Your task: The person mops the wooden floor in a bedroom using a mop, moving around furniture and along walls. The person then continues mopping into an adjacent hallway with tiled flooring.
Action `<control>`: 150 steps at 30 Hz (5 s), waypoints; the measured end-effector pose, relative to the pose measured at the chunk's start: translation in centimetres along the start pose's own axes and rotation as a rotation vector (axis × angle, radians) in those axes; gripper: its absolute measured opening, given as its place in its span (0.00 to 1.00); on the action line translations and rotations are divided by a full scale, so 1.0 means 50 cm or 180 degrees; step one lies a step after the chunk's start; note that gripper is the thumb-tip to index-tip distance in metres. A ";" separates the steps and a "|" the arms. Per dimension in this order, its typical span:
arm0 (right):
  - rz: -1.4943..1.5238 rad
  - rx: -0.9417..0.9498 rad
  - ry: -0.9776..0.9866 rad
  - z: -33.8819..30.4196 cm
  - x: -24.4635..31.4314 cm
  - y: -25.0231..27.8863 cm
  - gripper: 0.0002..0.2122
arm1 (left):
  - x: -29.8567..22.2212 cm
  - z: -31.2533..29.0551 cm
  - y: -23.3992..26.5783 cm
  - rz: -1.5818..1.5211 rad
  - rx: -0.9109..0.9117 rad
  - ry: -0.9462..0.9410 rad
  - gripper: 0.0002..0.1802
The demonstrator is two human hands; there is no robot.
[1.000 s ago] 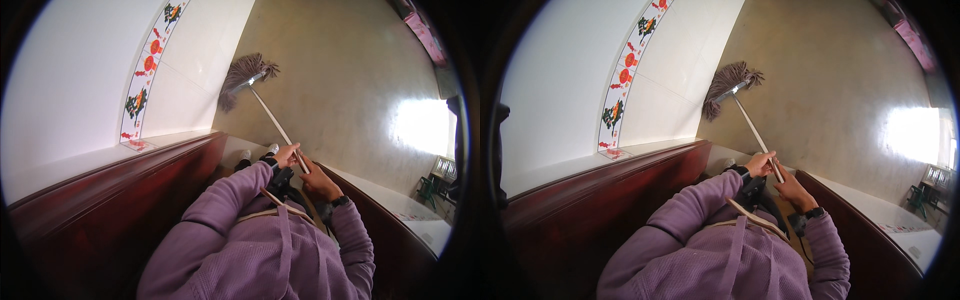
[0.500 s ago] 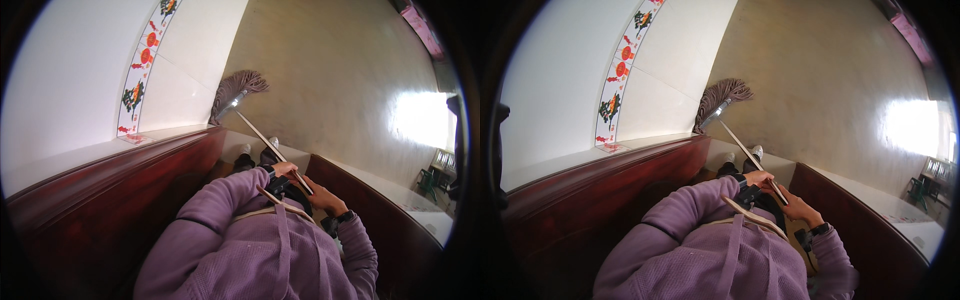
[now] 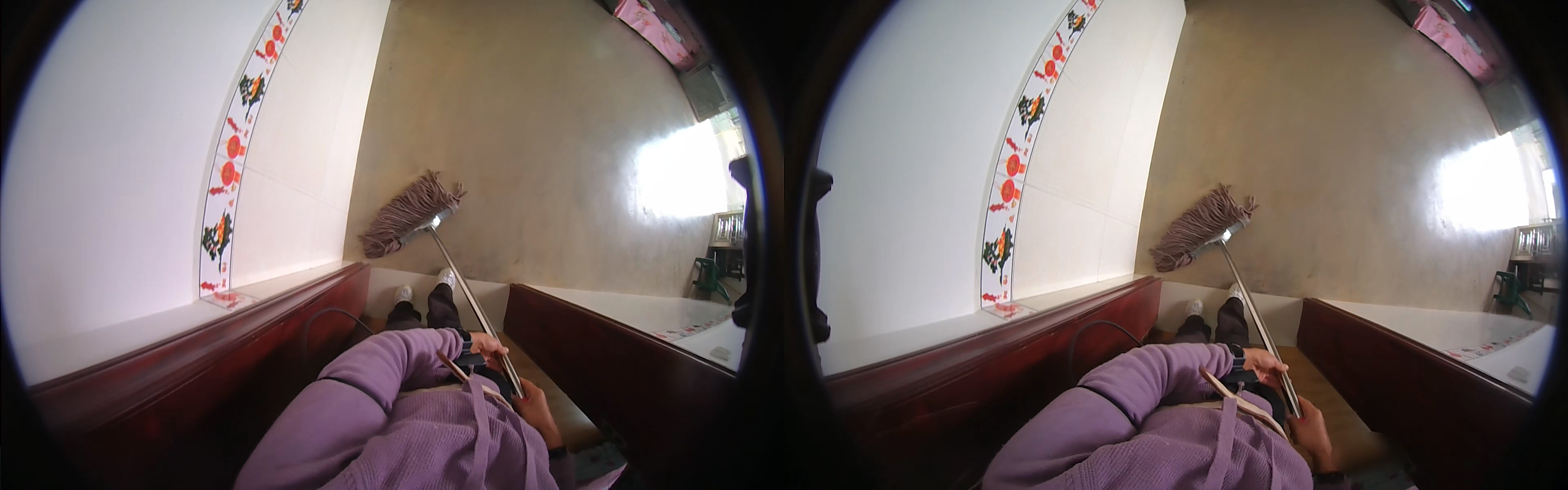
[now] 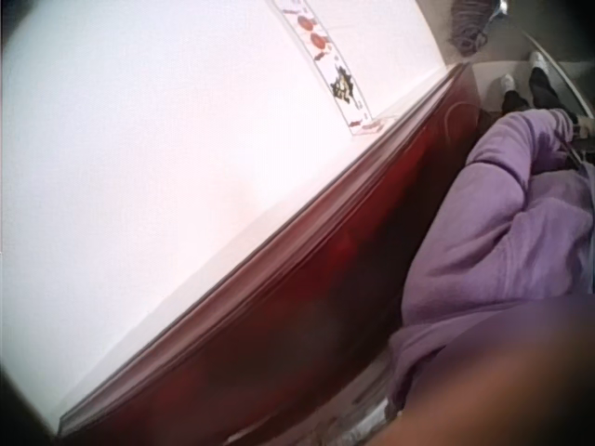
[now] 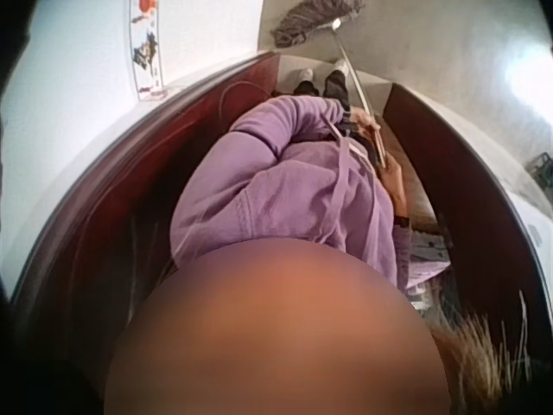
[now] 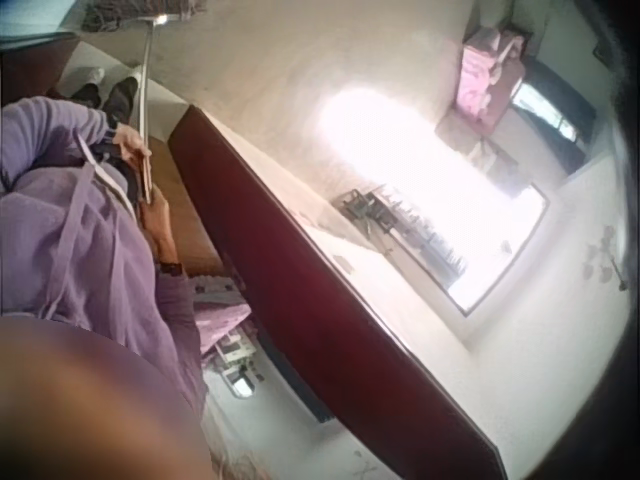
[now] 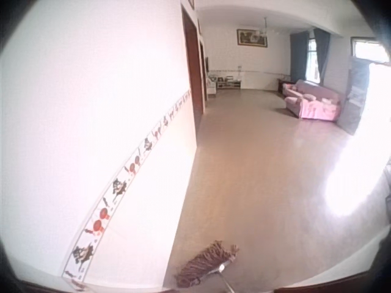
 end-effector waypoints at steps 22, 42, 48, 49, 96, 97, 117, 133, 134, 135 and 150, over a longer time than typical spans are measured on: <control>0.1785 0.0488 -0.0125 0.440 0.183 0.094 0.02 | -0.399 -0.172 0.023 -0.0732 -0.0743 -0.2482 0.06; 0.2262 0.0722 -0.0336 0.725 0.515 0.114 0.07 | -0.526 -1.170 0.200 -0.1097 -0.4426 -0.6019 0.20; 0.2119 0.0916 -0.0450 0.779 0.578 0.123 0.06 | -0.522 -1.255 0.382 -0.1716 -0.5425 -0.5167 0.27; 0.2105 0.0880 -0.0475 0.786 0.585 0.127 0.06 | -0.527 -1.260 0.400 -0.1776 -0.5444 -0.5250 0.28; 0.1595 0.0676 -0.0513 0.762 0.693 0.231 0.06 | -0.755 -1.027 0.418 -0.1299 -0.2507 -0.3992 0.18; 0.1563 0.0657 -0.0515 0.775 0.701 0.241 0.05 | -0.780 -1.012 0.402 -0.1160 -0.2411 -0.3865 0.16; 0.2368 0.0213 -0.0272 1.474 1.237 0.523 0.04 | -1.107 -1.116 0.132 -0.0872 -0.2875 -0.3522 0.16; 0.2144 0.0580 -0.0762 1.534 1.192 0.350 0.11 | -1.480 -1.256 0.221 0.0006 -0.1963 -0.2991 0.16; 0.2193 0.0623 -0.0793 1.514 1.162 0.341 0.12 | -1.505 -1.228 0.221 0.0124 -0.1807 -0.2804 0.16; 0.2127 0.0569 -0.0854 1.492 1.134 0.334 0.12 | -1.528 -1.199 0.222 0.0227 -0.1664 -0.2619 0.16; 0.2611 0.0305 -0.0474 1.146 0.853 0.193 0.09 | -1.362 -0.648 0.308 0.0368 -0.1027 -0.0174 0.20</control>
Point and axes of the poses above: each hand's wrist, its own z-axis towards the middle knuckle, its own y-axis out of the back of the hand, x = y × z, the point moved 7 cm from there along z, towards the middle knuckle, and after that the axes turned 7 degrees about -z, right-handed, at the moved point
